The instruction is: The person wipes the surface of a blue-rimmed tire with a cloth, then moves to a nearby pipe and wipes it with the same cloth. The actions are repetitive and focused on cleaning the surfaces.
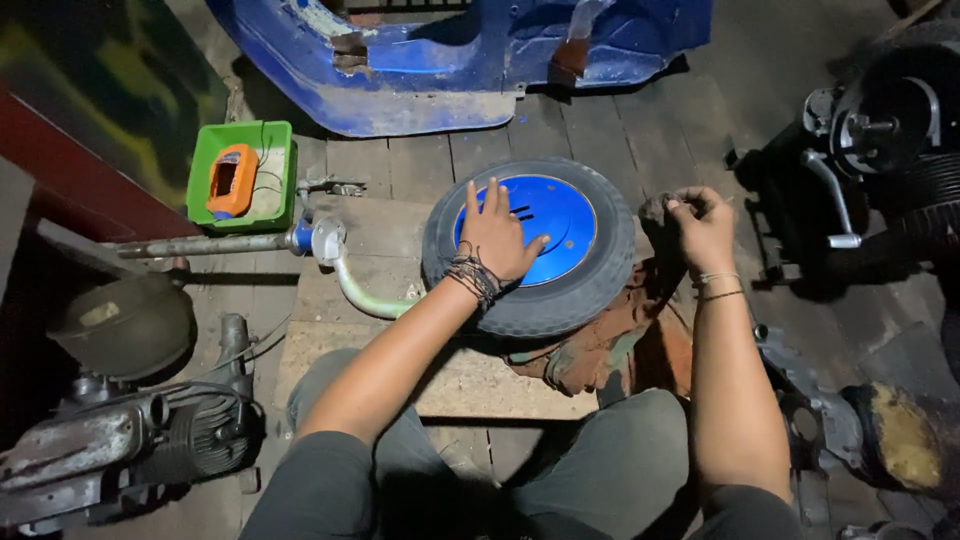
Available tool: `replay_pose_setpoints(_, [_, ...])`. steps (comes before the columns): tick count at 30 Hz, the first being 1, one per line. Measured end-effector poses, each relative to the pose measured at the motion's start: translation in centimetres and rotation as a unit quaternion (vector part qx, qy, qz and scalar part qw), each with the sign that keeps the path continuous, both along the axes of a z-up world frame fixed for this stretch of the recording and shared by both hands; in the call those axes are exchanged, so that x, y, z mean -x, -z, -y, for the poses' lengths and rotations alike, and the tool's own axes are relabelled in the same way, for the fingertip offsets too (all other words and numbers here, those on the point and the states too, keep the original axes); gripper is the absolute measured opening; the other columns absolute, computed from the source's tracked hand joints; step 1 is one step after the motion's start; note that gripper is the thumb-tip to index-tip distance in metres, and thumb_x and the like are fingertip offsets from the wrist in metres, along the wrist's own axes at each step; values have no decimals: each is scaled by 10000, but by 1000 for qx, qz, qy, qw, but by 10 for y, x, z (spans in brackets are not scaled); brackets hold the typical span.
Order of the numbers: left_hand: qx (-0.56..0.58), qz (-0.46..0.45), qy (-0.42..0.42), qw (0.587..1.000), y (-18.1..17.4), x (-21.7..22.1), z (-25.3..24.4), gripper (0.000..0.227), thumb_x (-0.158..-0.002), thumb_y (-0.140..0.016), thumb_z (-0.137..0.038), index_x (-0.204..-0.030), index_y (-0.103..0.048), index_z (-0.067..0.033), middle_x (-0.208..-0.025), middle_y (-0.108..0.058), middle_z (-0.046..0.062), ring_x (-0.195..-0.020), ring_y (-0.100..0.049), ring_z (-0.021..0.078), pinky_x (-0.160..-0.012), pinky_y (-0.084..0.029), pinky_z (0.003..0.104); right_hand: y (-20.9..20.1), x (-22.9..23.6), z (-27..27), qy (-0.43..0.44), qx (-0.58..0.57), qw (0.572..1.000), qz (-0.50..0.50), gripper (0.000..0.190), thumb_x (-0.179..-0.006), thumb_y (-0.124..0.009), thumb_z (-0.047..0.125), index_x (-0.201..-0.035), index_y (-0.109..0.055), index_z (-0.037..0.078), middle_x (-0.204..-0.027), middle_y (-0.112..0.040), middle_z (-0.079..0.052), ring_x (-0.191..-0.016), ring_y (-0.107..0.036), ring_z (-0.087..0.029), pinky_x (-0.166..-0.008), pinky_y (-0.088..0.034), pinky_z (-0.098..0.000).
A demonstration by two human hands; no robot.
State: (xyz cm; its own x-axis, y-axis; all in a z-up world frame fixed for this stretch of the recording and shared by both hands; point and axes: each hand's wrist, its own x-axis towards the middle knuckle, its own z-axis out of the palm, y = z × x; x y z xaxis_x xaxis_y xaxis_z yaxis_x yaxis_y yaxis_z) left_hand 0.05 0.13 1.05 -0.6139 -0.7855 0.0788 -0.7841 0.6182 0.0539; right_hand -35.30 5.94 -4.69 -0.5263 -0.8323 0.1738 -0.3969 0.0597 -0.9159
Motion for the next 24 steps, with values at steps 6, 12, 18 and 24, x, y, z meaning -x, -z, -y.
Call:
replay_pose_setpoints(6, [-18, -28, -10, 999, -1, 5, 6, 741, -1018, -395, -628, -1036, -776, 7, -1536, -484, 273, -1501, -325, 440, -1222, -88, 701, -16, -8, -4, 0, -3, 1000, -18, 214, -955, -763, 98, -1147, -708, 21, -936, -660, -132, -893, -635, -201, -791, -528, -392])
replay_pose_setpoints(12, [-23, -60, -22, 998, 12, 14, 15, 749, -1038, -378, -618, -994, -779, 12, -1571, -430, 282, -1510, -301, 443, -1223, -92, 709, -19, -14, -4, 8, -7, 1000, -14, 192, -958, -764, 130, -1128, -721, 50, -903, -670, -102, -858, -645, -184, -754, -530, -380])
replay_pose_setpoints(18, [-45, -103, -56, 992, 27, 27, 22, 760, -1054, -342, -611, -1085, -762, 22, -1578, -424, 277, -1515, -302, 429, -1211, -122, 698, -17, -10, -4, 1, -4, 1000, -12, 209, -954, -744, 111, -1146, -719, 32, -909, -685, -143, -858, -663, -218, -753, -530, -394])
replay_pose_setpoints(24, [-54, -122, -43, 990, 25, 35, 14, 736, -1048, -367, -584, -1213, -715, 43, -1601, -392, 273, -1530, -278, 426, -1222, -129, 684, -7, 0, 3, 4, -4, 1000, -4, 201, -955, -750, 123, -1142, -717, 56, -894, -677, -97, -837, -645, -184, -736, -516, -358])
